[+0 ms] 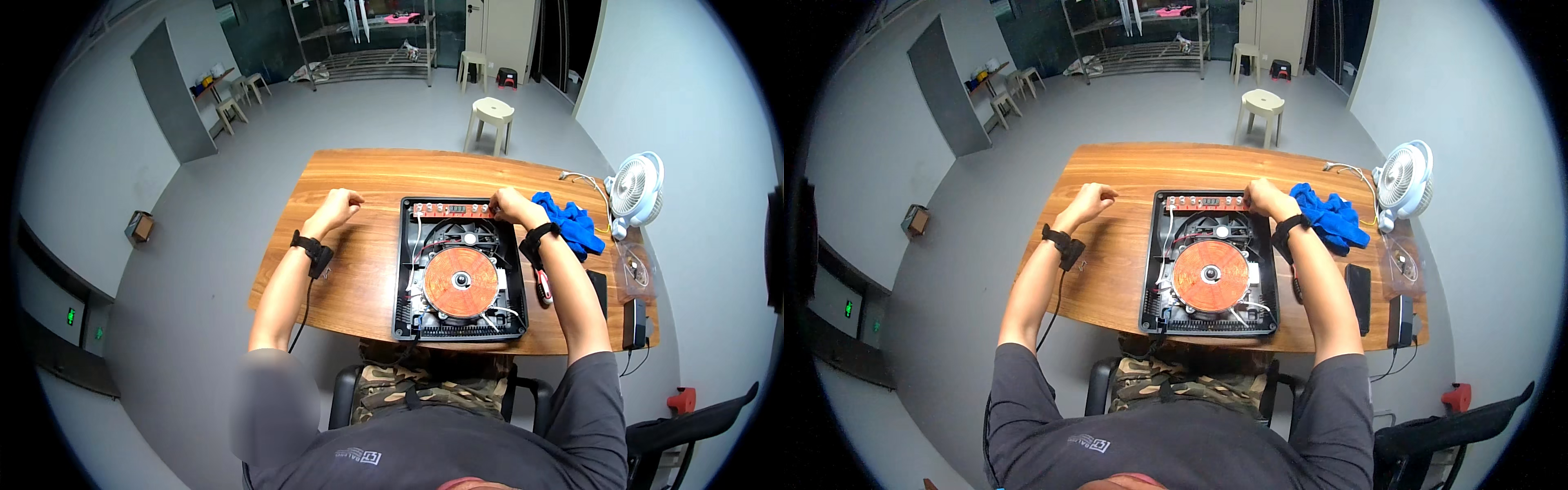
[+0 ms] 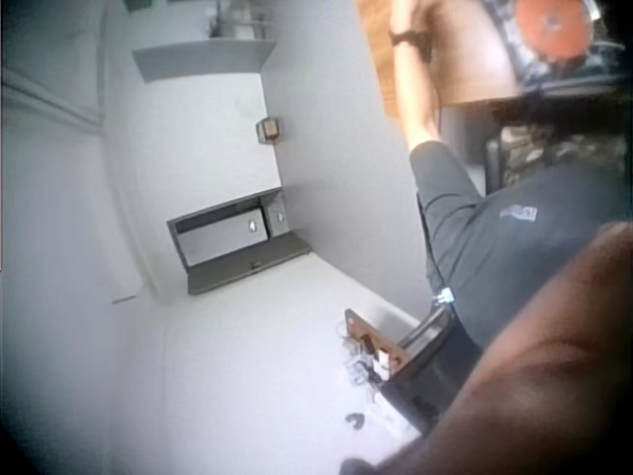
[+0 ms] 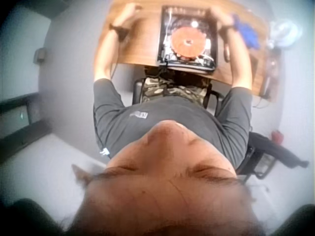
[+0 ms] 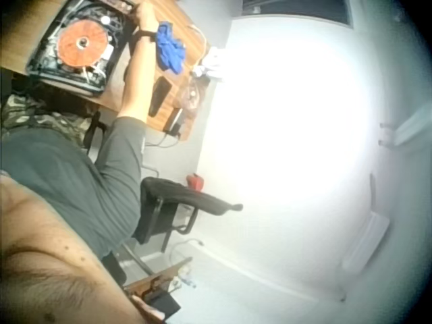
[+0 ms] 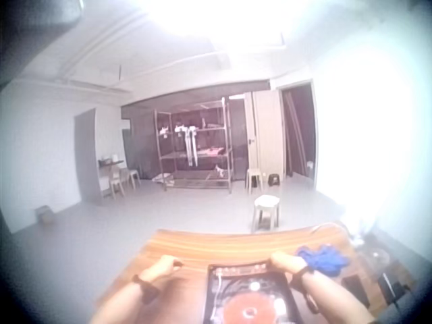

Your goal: The person cleans a small component with a blue cloth, then uses a screwdriver to tighten screws on a disassembled electronic device containing a copper coil. The person then places a red circuit board into the device and secures it with screws.

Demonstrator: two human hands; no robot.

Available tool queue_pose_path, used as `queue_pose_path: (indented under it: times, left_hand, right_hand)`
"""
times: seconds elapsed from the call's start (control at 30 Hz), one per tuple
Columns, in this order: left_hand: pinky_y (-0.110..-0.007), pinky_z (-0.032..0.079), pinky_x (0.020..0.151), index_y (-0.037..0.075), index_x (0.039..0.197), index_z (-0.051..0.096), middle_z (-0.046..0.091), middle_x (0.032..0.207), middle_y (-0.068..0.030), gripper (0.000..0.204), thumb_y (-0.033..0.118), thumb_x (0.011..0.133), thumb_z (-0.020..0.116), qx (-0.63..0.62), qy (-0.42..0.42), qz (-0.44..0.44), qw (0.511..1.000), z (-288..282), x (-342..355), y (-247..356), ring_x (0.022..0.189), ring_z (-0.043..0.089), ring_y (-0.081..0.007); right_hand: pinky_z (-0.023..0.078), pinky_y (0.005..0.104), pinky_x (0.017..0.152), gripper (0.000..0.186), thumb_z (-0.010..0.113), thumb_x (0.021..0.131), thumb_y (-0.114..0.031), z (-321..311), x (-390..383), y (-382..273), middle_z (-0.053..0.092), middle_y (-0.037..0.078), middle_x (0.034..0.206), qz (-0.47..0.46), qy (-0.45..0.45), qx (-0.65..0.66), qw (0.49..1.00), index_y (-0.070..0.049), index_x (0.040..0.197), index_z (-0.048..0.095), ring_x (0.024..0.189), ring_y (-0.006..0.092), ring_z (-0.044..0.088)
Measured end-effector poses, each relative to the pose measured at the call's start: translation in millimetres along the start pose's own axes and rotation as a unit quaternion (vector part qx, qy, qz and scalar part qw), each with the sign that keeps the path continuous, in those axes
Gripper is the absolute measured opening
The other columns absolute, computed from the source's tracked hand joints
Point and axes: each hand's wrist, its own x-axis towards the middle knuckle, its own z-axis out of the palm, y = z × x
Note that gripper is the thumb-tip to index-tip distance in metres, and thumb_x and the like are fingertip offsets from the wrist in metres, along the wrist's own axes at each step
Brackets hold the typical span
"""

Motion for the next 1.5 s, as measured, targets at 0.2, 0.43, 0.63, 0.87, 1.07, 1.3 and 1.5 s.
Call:
queue_pose_path:
  times: [0.2, 0.43, 0.63, 0.87, 1.07, 1.3, 1.5]
  left_hand:
    - [-0.038, 0.057, 0.095, -0.003, 0.117, 0.071, 0.073, 0.114, -0.0197, 0.027, 0.006, 0.091, 0.067, 0.038, -0.021, -0.036, 0.998, 4.0, -6.1, -24.0, 0.107, 0.071, -0.0293]
    - [-0.041, 0.057, 0.091, -0.002, 0.110, 0.073, 0.072, 0.110, -0.0228, 0.023, 0.007, 0.090, 0.068, 0.076, 0.053, -0.034, 0.995, 14.1, 30.6, -35.3, 0.103, 0.071, -0.0354]
    - [-0.046, 0.054, 0.090, -0.002, 0.102, 0.074, 0.071, 0.105, -0.0245, 0.019, 0.007, 0.085, 0.071, 0.133, 0.103, -0.024, 0.985, 25.6, 69.1, -53.4, 0.104, 0.067, -0.0412]
    - [-0.046, 0.057, 0.084, -0.001, 0.090, 0.076, 0.072, 0.098, -0.0255, 0.012, 0.007, 0.082, 0.074, 0.147, 0.037, -0.051, 0.987, 44.1, 93.1, -51.6, 0.096, 0.070, -0.0409]
    - [-0.046, 0.057, 0.081, -0.001, 0.092, 0.075, 0.072, 0.096, -0.0259, 0.012, 0.003, 0.081, 0.071, 0.170, 0.050, -0.021, 0.984, 58.1, 95.3, -63.3, 0.094, 0.070, -0.0409]
    - [-0.049, 0.057, 0.081, -0.002, 0.089, 0.072, 0.070, 0.097, -0.0281, 0.014, 0.005, 0.087, 0.061, 0.191, 0.068, -0.021, 0.979, 62.9, 96.0, -64.2, 0.096, 0.069, -0.0436]
    - [-0.049, 0.058, 0.080, 0.000, 0.091, 0.074, 0.070, 0.094, -0.0281, 0.014, 0.002, 0.084, 0.063, 0.226, 0.074, -0.021, 0.971, 65.6, 90.7, -49.3, 0.093, 0.070, -0.0434]
  right_hand:
    - [0.057, 0.0401, 0.084, 0.036, 0.082, 0.071, -0.007, -1.5, -3.0, 0.7, 0.075, 0.017, 0.098, -0.010, 0.003, -0.004, 1.000, -0.005, 0.107, 0.077, 0.093, 0.0341, 0.072]
    - [0.058, 0.0399, 0.083, 0.035, 0.081, 0.070, -0.005, 2.2, 2.5, 9.0, 0.075, 0.018, 0.097, -0.014, 0.005, -0.011, 1.000, -0.005, 0.105, 0.077, 0.093, 0.0343, 0.072]
    - [0.058, 0.0396, 0.083, 0.034, 0.082, 0.070, -0.006, 3.7, 3.2, 3.3, 0.076, 0.016, 0.097, -0.028, 0.022, -0.015, 0.999, -0.007, 0.104, 0.078, 0.092, 0.0331, 0.073]
    - [0.058, 0.0409, 0.084, 0.030, 0.080, 0.074, -0.005, -4.2, -5.1, 0.3, 0.075, 0.018, 0.098, -0.016, 0.003, 0.005, 1.000, -0.005, 0.103, 0.077, 0.095, 0.0350, 0.072]
    - [0.057, 0.0425, 0.087, 0.031, 0.079, 0.075, -0.005, -10.8, -9.7, -12.9, 0.074, 0.019, 0.100, 0.014, -0.014, 0.008, 1.000, -0.004, 0.106, 0.076, 0.097, 0.0366, 0.071]
    - [0.057, 0.0425, 0.084, 0.028, 0.079, 0.074, -0.004, -4.4, -5.8, -5.7, 0.075, 0.019, 0.097, 0.003, 0.001, 0.016, 1.000, -0.006, 0.102, 0.077, 0.094, 0.0363, 0.072]
    - [0.058, 0.0426, 0.083, 0.029, 0.080, 0.072, -0.004, 5.3, -0.9, 3.1, 0.075, 0.018, 0.095, -0.006, 0.016, 0.006, 1.000, -0.006, 0.101, 0.077, 0.092, 0.0358, 0.072]
